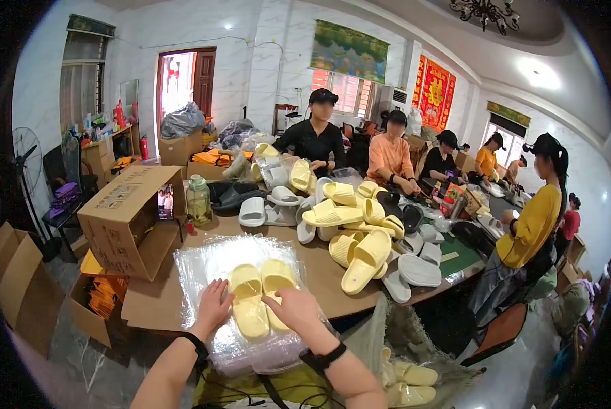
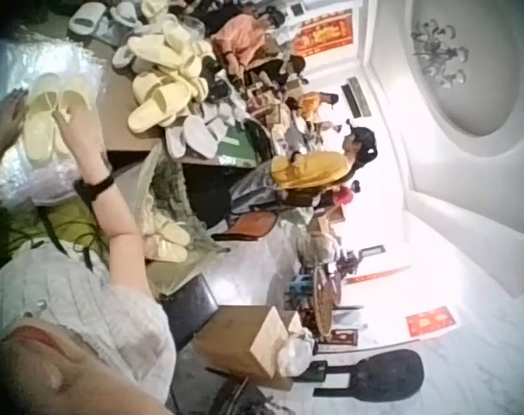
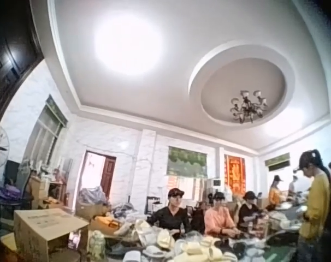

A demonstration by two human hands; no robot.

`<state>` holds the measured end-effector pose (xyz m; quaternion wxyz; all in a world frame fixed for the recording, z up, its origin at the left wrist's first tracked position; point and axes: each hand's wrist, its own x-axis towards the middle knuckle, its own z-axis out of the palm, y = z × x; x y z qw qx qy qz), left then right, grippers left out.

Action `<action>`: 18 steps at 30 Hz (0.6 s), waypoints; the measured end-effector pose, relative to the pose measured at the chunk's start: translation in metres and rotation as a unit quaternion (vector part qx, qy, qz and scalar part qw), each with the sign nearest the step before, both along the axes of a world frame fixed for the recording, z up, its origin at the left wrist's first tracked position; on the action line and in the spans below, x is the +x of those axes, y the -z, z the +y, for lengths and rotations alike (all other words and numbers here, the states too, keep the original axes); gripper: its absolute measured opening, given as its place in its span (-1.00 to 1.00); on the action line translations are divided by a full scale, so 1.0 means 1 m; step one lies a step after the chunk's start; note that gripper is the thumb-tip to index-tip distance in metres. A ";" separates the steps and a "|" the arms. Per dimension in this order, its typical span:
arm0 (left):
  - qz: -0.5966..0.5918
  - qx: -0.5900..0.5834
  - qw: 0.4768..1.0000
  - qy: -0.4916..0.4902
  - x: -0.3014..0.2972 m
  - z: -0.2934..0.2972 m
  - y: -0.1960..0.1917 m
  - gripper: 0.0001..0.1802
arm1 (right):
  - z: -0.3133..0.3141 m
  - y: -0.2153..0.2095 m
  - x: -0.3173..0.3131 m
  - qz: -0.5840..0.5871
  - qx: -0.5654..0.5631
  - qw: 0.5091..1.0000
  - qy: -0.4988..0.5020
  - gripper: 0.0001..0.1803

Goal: The recorder is packing yellow and white slippers into plastic bags.

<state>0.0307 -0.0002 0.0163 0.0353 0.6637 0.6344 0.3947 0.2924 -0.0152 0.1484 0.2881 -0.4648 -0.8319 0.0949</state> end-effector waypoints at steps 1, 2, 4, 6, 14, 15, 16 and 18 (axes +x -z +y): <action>0.001 0.000 1.000 0.000 0.000 0.002 0.000 -0.39 | 0.015 0.019 -0.010 -0.072 -0.018 0.995 0.063 -0.40; 0.010 -0.002 1.000 -0.004 -0.001 0.001 0.002 -0.39 | 0.022 0.024 -0.020 -0.072 -0.019 0.995 0.059 -0.40; 0.019 -0.003 1.000 -0.010 -0.005 0.001 0.008 -0.39 | 0.031 0.029 -0.036 -0.164 -0.144 0.973 0.079 -0.25; 0.027 0.010 1.000 -0.005 -0.009 0.008 0.020 -0.39 | 0.048 0.065 -0.046 -0.152 -0.108 0.980 0.070 -0.24; 0.056 0.016 0.998 -0.006 -0.007 0.009 0.020 -0.38 | 0.071 0.115 -0.073 -0.087 -0.078 0.984 0.135 -0.28; 0.053 0.012 0.998 -0.005 -0.007 0.009 0.019 -0.38 | 0.074 0.113 -0.072 -0.087 -0.078 0.984 0.136 -0.28; 0.054 0.012 0.998 -0.005 -0.007 0.008 0.018 -0.38 | 0.078 0.111 -0.070 -0.086 -0.067 0.986 0.127 -0.32; 0.053 0.003 0.999 -0.004 -0.007 0.007 0.018 -0.37 | 0.084 0.111 -0.068 -0.086 -0.057 0.987 0.120 -0.34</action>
